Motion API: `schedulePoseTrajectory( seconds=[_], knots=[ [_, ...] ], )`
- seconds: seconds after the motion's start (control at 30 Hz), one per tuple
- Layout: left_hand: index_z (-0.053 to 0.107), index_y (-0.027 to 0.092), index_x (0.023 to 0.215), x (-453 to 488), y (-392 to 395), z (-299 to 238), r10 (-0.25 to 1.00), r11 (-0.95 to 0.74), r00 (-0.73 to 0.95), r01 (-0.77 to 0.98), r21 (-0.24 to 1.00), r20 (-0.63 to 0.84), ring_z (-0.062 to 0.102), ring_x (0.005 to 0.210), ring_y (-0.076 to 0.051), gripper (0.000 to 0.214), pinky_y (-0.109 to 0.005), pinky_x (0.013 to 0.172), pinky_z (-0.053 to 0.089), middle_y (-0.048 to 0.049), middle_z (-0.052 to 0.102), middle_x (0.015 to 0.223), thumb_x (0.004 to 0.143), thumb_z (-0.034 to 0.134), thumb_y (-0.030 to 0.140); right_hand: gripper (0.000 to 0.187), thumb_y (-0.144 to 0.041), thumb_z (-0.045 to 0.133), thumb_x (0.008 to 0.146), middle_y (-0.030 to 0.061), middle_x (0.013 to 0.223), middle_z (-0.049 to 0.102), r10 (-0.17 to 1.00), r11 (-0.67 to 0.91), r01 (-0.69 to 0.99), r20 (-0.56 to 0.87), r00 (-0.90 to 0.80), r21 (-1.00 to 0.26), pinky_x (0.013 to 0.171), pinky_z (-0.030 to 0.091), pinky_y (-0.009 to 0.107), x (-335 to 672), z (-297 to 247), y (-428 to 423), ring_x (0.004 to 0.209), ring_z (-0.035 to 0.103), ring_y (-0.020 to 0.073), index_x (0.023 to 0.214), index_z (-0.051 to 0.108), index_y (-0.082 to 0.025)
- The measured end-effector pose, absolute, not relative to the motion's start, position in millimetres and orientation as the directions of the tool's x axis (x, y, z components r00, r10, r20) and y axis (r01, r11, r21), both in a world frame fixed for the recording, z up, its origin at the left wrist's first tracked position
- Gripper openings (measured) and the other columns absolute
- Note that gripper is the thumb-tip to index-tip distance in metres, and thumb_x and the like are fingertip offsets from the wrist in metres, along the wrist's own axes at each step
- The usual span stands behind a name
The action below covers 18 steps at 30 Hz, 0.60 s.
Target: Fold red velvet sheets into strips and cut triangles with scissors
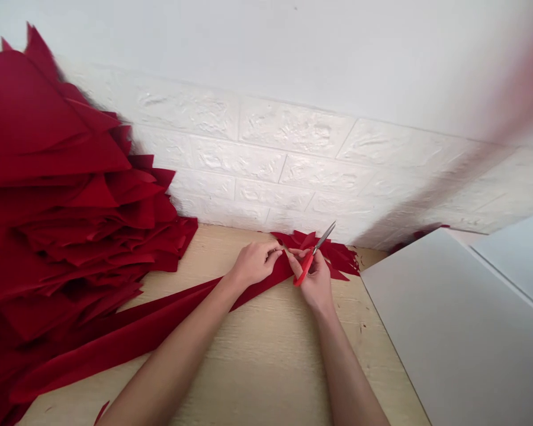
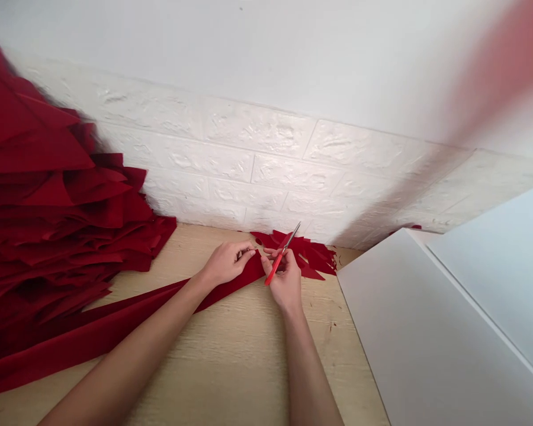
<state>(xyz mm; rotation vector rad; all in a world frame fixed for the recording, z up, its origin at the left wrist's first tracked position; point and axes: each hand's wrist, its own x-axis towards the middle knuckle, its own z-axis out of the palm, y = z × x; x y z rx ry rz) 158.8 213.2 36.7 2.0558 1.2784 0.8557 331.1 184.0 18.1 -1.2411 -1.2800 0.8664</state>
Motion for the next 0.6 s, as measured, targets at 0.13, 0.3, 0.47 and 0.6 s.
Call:
schedulePoseTrajectory(
  seconds=[0.13, 0.3, 0.47, 0.6],
  knots=[
    [0.069, 0.024, 0.089, 159.7, 211.0, 41.4, 0.907, -0.397, 0.364, 0.568, 0.721, 0.213, 0.060, 0.070, -0.017, 0.023, -0.028, 0.064, 0.037, 0.0000, 0.073, 0.083, 0.097, 0.048, 0.031, 0.040, -0.050, 0.080, 0.072, 0.0021, 0.082, 0.069, 0.976, 0.169, 0.166, 0.189, 0.107, -0.972, 0.073, 0.053, 0.032, 330.1, 18.8, 188.7, 0.074, 0.063, 0.0169, 0.084, 0.054, -0.023],
    [0.069, 0.024, 0.100, 161.0, 209.7, 44.2, 0.918, -0.363, 0.366, 0.625, 0.691, 0.152, 0.068, 0.088, -0.022, 0.026, -0.030, 0.074, 0.045, -0.0037, 0.076, 0.100, 0.100, 0.044, 0.032, 0.044, -0.052, 0.081, 0.068, -0.0019, 0.073, 0.063, 0.976, 0.153, 0.133, 0.170, 0.135, -0.979, 0.066, 0.051, 0.028, 328.1, 11.7, 190.2, 0.066, 0.058, 0.0141, 0.082, 0.050, -0.023],
    [0.066, 0.020, 0.113, 151.6, 203.6, 46.9, 0.919, -0.307, 0.394, 0.687, 0.659, 0.016, 0.070, 0.096, -0.029, 0.039, -0.033, 0.076, 0.048, -0.0122, 0.075, 0.109, 0.092, 0.057, 0.052, 0.042, -0.048, 0.080, 0.068, -0.0013, 0.075, 0.064, 0.966, 0.156, 0.109, 0.175, 0.193, -0.982, 0.068, 0.051, 0.029, 328.6, 9.9, 190.5, 0.067, 0.058, 0.0142, 0.081, 0.049, -0.023],
    [0.072, 0.020, 0.092, 121.6, 193.9, 52.1, 0.877, -0.270, 0.460, 0.708, 0.653, -0.137, 0.070, 0.076, -0.026, 0.039, -0.030, 0.064, 0.045, -0.0087, 0.077, 0.089, 0.084, 0.064, 0.057, 0.039, -0.044, 0.078, 0.069, -0.0006, 0.075, 0.063, 0.951, 0.162, 0.082, 0.178, 0.254, -0.983, 0.070, 0.052, 0.030, 333.9, 7.3, 193.1, 0.069, 0.059, 0.0146, 0.080, 0.047, -0.023]
  ],
)
